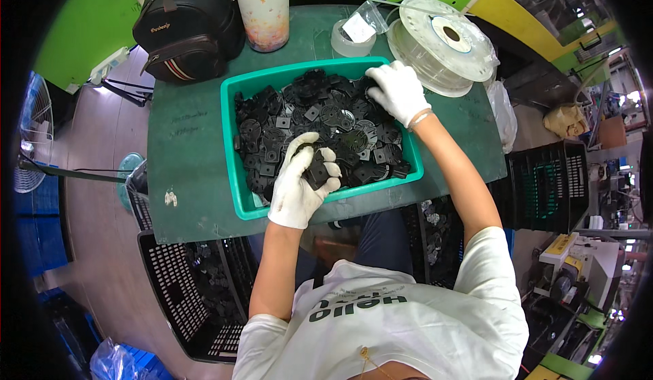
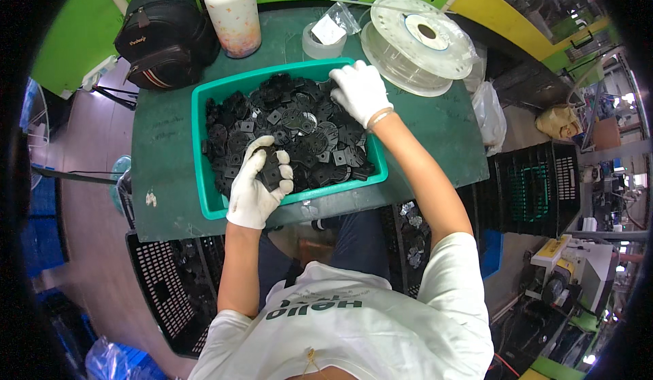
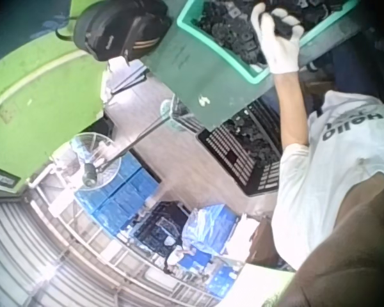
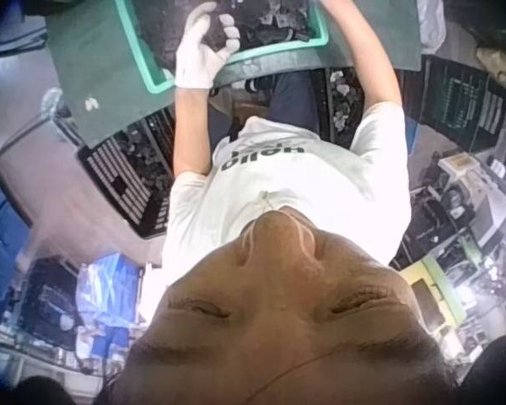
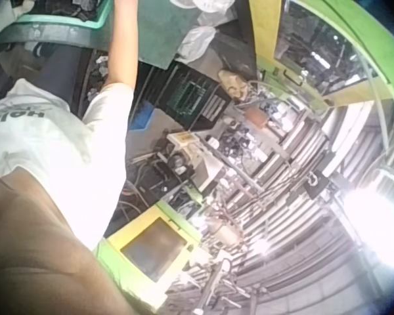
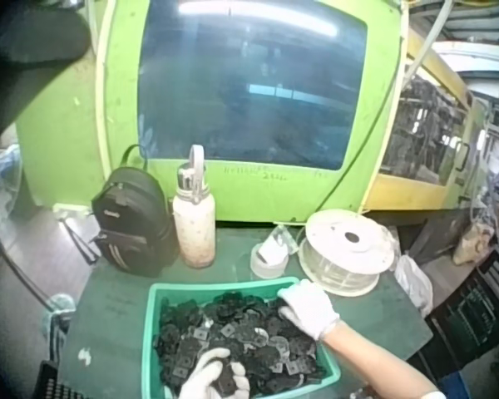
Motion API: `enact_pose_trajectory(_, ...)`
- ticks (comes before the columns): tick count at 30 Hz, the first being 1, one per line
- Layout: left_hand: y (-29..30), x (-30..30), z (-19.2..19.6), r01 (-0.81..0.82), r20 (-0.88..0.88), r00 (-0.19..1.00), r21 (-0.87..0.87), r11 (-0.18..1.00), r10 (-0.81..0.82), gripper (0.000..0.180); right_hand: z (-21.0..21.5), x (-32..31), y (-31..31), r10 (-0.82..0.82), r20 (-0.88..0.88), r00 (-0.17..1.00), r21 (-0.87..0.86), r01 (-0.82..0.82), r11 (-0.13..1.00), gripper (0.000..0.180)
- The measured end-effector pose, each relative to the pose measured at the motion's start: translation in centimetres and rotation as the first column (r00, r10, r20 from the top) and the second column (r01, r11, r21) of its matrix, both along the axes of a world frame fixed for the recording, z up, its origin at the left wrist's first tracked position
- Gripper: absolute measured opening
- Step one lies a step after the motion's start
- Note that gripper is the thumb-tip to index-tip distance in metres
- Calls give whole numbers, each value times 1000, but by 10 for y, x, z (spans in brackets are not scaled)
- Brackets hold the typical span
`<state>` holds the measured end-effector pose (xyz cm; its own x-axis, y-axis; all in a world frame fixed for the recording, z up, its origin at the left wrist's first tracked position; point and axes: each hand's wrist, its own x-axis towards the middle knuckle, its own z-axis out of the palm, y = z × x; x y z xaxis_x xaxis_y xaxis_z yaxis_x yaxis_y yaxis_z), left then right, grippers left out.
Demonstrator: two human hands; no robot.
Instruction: The person sorts small black plastic molded parts by hand, taking them from a green tray and placing them into black crates.
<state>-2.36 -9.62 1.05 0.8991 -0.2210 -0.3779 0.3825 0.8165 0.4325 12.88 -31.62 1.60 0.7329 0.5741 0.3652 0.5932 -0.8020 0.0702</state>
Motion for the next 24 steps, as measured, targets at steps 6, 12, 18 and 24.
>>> enact_pose_trajectory(6, 1, -1, -3, 0, 33, 999, -38, 999, 1, 30, -6, -3, 7, -79, -150, 985, -227, 44, 973, 26)
enact_pose_trajectory(12, 1, -2, -1, 1, 71, 998, -41, 999, 2, 31, 19, -40, -2, 80, -693, 716, 610, 524, 595, 32)
enact_pose_trajectory(18, 2, -2, -6, 21, 114, 993, -21, 1000, -19, 29, 31, -96, 28, 328, -438, 837, 862, 288, 417, 18)
enact_pose_trajectory(24, 1, -1, -3, 65, 175, 983, -11, 998, -62, 29, 26, -131, 41, 473, -249, 845, 879, -8, 476, 22)
